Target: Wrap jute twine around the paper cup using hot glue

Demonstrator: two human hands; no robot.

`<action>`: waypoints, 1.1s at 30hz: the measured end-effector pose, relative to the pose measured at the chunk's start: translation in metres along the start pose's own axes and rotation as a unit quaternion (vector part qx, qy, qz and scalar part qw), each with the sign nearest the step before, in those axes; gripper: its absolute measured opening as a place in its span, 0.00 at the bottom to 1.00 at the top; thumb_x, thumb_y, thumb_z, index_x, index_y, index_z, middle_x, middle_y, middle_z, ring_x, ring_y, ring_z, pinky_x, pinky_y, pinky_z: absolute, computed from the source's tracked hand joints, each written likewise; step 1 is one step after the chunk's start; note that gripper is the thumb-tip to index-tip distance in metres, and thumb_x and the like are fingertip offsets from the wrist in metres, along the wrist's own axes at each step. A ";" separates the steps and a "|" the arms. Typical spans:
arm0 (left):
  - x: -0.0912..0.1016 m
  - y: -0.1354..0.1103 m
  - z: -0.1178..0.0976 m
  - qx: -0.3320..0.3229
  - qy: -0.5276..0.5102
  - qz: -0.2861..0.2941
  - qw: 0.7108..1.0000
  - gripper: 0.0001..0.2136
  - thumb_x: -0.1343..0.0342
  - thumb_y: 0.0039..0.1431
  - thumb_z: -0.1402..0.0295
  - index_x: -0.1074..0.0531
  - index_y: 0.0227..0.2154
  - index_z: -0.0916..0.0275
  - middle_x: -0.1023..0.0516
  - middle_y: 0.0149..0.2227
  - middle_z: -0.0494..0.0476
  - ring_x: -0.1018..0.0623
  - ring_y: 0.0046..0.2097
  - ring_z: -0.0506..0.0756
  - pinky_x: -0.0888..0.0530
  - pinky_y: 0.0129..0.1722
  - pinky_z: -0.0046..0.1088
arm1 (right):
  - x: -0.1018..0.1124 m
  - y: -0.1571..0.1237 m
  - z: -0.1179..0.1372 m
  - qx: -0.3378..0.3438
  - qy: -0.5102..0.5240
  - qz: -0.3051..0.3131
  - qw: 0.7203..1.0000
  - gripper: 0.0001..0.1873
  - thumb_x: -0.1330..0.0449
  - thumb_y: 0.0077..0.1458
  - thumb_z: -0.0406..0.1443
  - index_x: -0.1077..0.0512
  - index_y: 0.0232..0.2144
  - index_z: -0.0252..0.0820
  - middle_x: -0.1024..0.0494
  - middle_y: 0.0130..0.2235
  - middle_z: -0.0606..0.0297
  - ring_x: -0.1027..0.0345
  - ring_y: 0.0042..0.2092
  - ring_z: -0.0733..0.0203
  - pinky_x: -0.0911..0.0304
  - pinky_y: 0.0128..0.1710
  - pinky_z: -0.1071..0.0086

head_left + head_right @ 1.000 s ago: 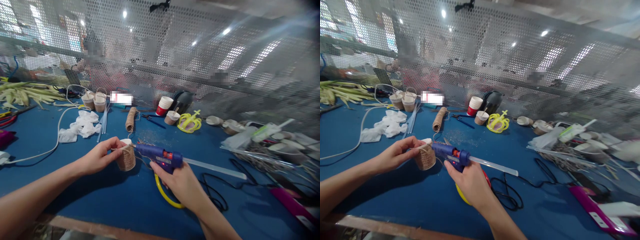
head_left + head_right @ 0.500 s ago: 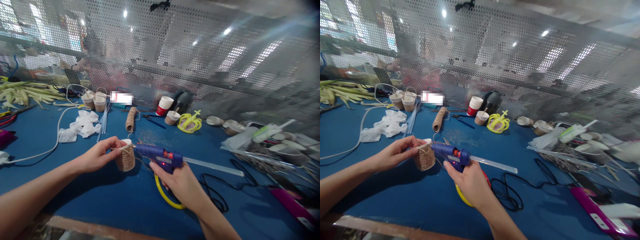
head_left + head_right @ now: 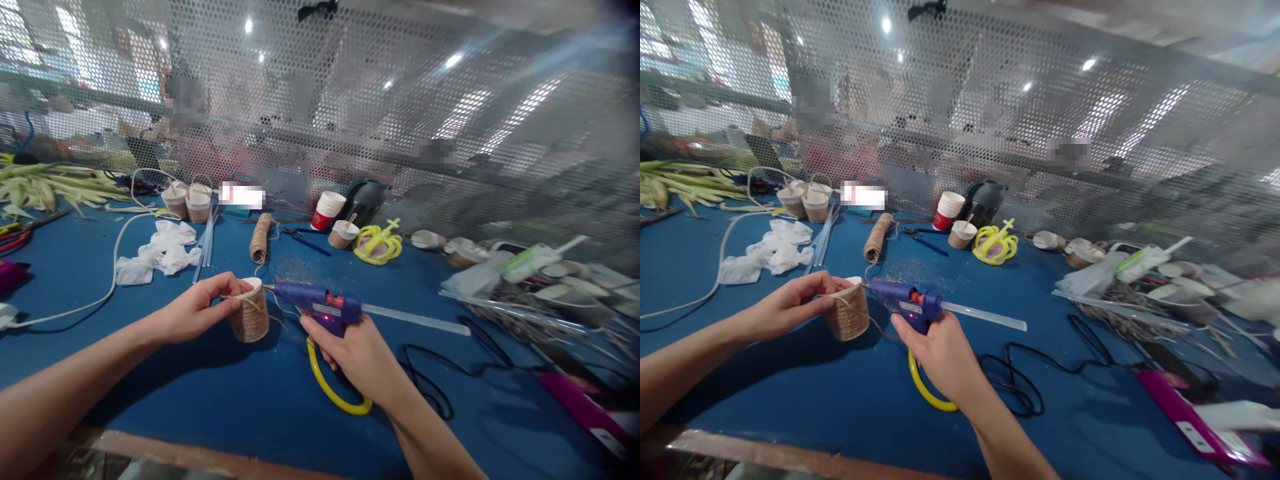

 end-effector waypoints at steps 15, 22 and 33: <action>-0.001 0.000 -0.004 0.001 -0.001 0.001 1.000 0.10 0.53 0.59 0.61 0.40 0.28 0.62 0.28 0.45 0.62 0.30 0.50 0.56 0.33 0.47 0.33 | 0.003 -0.002 0.007 0.055 -0.052 -0.025 0.997 0.11 0.46 0.53 0.39 0.26 0.33 0.41 0.24 0.20 0.67 0.31 0.22 0.59 0.36 0.23 0.69; 0.000 -0.001 0.001 -0.002 -0.008 0.005 1.000 0.10 0.53 0.59 0.62 0.40 0.28 0.63 0.28 0.45 0.63 0.31 0.51 0.57 0.34 0.49 0.35 | 0.003 -0.004 0.008 0.058 -0.042 -0.028 0.997 0.11 0.46 0.53 0.40 0.26 0.29 0.42 0.26 0.18 0.68 0.31 0.23 0.58 0.36 0.26 0.68; 0.000 0.000 0.003 -0.003 -0.005 0.003 1.000 0.09 0.53 0.60 0.63 0.40 0.28 0.63 0.28 0.45 0.62 0.31 0.52 0.57 0.35 0.49 0.34 | 0.001 -0.001 0.001 0.008 -0.010 -0.005 1.000 0.15 0.45 0.52 0.41 0.35 0.17 0.43 0.38 0.11 0.73 0.41 0.16 0.65 0.39 0.21 0.70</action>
Point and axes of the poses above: each hand's wrist, its own y-axis towards the middle knuckle, its own x-axis out of the back of the hand, z = x × y, the point moved 2 cm from there along y, towards the middle knuckle
